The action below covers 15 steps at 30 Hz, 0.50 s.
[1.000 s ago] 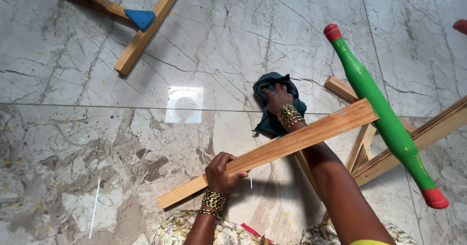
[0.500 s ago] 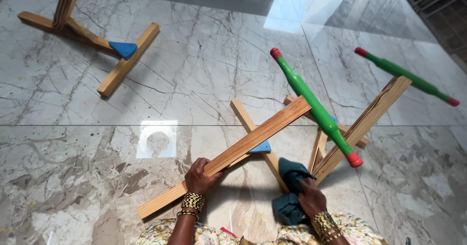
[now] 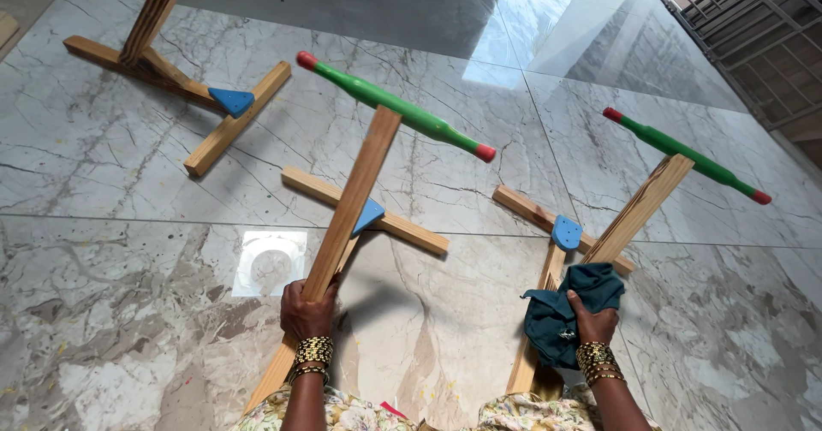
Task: The person sits on a tiled floor and wipes wooden A-frame stands fitted with green painted bars using a dark cloth. They lift and reposition each stand, wipe the wooden arms and green bars, and move to the next stand one at a time.
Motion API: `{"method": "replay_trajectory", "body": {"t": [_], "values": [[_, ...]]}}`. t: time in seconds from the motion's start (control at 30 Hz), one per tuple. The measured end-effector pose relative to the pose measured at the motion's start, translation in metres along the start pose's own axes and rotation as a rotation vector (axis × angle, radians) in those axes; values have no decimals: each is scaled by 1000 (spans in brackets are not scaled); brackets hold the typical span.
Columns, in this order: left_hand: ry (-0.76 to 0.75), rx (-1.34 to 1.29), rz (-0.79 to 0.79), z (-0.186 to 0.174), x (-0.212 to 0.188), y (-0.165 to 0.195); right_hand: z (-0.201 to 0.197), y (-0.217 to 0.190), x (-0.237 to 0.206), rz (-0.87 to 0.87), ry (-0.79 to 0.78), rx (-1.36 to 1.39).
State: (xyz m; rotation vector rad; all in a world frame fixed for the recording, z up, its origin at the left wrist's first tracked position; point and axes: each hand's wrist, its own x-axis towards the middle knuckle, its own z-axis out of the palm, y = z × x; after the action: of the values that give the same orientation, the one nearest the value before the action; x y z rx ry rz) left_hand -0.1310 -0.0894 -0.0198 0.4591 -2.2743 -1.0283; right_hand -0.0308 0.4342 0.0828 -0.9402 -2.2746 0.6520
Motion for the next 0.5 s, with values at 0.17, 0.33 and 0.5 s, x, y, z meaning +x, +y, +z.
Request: {"method": "replay_trajectory", "body": {"t": [0.17, 0.33, 0.5], "values": [[107, 48, -85, 9, 9, -5, 14, -15, 10, 315, -293, 412], [135, 77, -133, 28, 33, 0, 45, -37, -2, 202, -360, 378], [127, 17, -146, 40, 68, 9, 87, -77, -19, 270, -217, -58]]}}
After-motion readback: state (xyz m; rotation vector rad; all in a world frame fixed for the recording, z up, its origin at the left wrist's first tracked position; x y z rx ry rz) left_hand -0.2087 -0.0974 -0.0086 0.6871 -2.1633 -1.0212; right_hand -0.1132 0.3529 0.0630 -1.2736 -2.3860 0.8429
